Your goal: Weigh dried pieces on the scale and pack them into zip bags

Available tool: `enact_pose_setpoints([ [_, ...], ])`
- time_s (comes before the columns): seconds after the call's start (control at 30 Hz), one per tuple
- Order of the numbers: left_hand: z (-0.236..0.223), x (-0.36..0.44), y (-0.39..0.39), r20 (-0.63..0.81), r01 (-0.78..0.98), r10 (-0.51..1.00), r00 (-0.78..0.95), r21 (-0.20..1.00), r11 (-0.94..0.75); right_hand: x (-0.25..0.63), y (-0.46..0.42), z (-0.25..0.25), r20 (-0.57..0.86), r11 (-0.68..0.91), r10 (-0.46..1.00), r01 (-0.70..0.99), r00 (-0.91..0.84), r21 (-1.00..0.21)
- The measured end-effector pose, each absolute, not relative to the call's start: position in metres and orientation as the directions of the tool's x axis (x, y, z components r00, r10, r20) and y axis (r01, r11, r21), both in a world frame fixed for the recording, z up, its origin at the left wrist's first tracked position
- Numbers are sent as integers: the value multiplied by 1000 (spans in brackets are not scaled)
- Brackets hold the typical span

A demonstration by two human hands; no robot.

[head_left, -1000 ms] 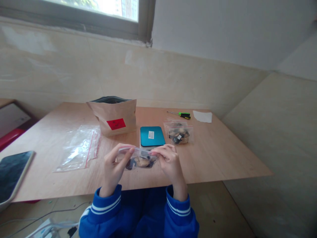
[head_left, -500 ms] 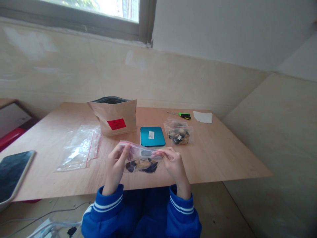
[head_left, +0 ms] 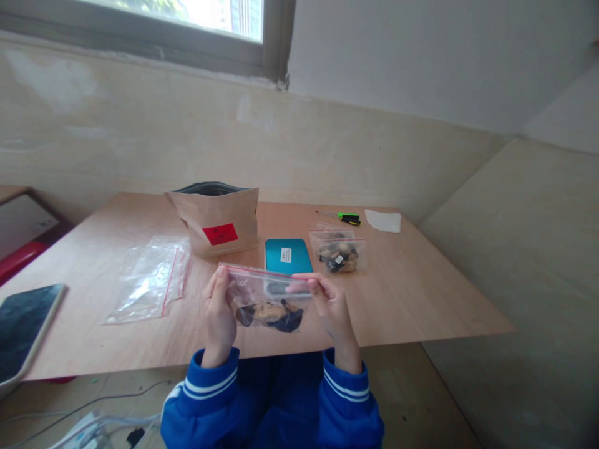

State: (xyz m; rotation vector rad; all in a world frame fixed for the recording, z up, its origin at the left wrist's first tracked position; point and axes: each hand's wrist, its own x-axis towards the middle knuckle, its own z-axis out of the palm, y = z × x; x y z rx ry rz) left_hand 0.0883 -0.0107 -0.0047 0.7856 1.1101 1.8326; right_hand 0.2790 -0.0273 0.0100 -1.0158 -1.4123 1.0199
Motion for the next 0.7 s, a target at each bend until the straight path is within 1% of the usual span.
enact_pose_setpoints([
  [0.07,-4,97,-10,58,-342,818,-572,889,-303,274,-26,8,212,207,963,-50,-165,-977],
  [0.1,-4,100,-10,44,-340,806,-590,892,-298,273,-25,6,187,178,962,-64,-198,-982],
  [0.13,-3,103,-10,34,-337,816,-577,900,-276,273,-24,5,167,158,965,-56,-201,-986],
  [0.17,-3,105,-11,32,-331,849,-527,913,-239,273,-22,4,150,146,974,-37,-171,-989],
  [0.27,0,103,-12,80,-232,956,-282,961,-149,287,-18,0,121,121,993,-25,11,-992],
  [0.33,2,97,-11,104,-160,982,-157,979,-129,307,-14,-4,102,109,983,-36,151,-993],
  [0.43,2,82,-9,95,-136,991,-92,985,-107,350,-6,-18,91,94,913,12,398,-996],
  [0.47,2,76,-8,97,-131,990,-100,985,-110,366,-2,-23,110,99,874,49,472,-994],
  [0.53,0,65,-7,101,-121,982,-158,985,-121,395,8,-33,122,41,852,167,509,-985],
  [0.7,-3,39,-5,70,-134,944,-322,984,-118,439,37,-41,102,-86,842,318,529,-944],
])
